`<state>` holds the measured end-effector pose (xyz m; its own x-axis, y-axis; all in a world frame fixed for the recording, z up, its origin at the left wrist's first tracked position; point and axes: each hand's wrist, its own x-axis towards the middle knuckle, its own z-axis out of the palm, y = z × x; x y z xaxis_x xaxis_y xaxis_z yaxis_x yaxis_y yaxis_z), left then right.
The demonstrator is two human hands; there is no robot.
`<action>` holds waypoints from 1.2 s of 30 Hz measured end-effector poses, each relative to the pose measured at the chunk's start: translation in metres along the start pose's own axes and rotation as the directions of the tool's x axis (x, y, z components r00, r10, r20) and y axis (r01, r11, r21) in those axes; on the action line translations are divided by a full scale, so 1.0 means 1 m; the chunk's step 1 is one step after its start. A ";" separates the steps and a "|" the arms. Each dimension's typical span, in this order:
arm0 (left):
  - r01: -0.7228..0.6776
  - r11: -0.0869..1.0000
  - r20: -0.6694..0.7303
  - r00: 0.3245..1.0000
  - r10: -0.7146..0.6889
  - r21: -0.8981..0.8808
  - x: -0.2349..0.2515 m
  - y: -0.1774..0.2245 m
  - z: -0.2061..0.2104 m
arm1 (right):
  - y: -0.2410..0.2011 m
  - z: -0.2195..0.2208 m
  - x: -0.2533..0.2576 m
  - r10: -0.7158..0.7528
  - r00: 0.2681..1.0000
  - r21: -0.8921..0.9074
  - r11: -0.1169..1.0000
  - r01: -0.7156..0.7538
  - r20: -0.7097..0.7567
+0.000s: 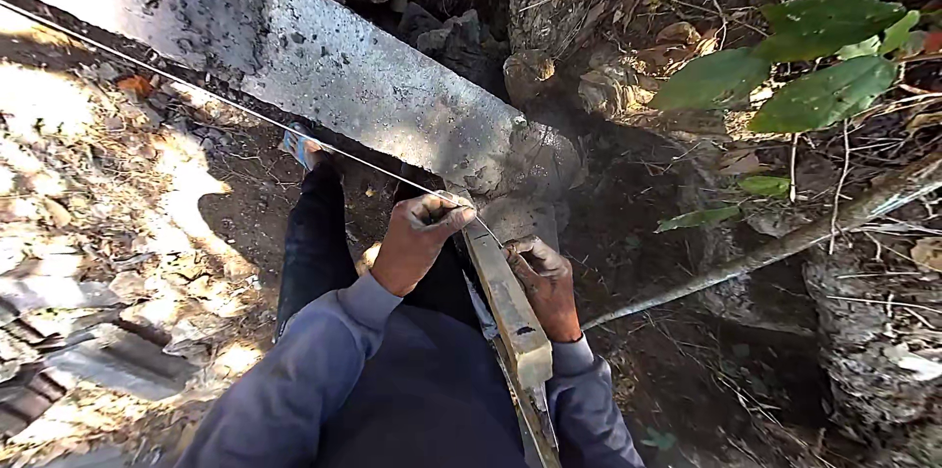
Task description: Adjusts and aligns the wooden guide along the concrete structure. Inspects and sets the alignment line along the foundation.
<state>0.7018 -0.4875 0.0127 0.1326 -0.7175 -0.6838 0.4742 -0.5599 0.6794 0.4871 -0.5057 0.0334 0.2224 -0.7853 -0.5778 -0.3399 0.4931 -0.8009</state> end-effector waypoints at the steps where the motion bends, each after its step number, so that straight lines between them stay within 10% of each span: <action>1: -0.002 1.000 0.002 1.000 0.002 0.000 0.000 0.001 0.000 | 0.000 0.000 0.000 -0.003 1.000 -0.002 1.000 0.003 0.006; 25: 0.050 0.978 -0.146 0.986 -0.080 -0.202 -0.009 0.002 0.007 | -0.043 -0.018 0.027 -0.004 0.996 -0.238 0.971 0.026 0.092; 32: 0.044 0.968 -0.191 0.977 -0.093 -0.248 -0.016 0.021 -0.015 | -0.125 0.018 0.091 -0.121 0.896 -0.630 0.671 0.391 0.428; 36: 0.048 0.947 -0.252 0.959 -0.132 -0.316 -0.016 0.034 -0.029 | -0.176 0.076 0.119 0.118 0.788 -0.765 0.360 0.534 0.605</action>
<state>0.7413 -0.4829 0.0384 0.2840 -0.5090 -0.8126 0.7310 -0.4335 0.5270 0.6425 -0.6575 0.0934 0.6875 -0.3337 -0.6450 -0.7031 -0.5281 -0.4762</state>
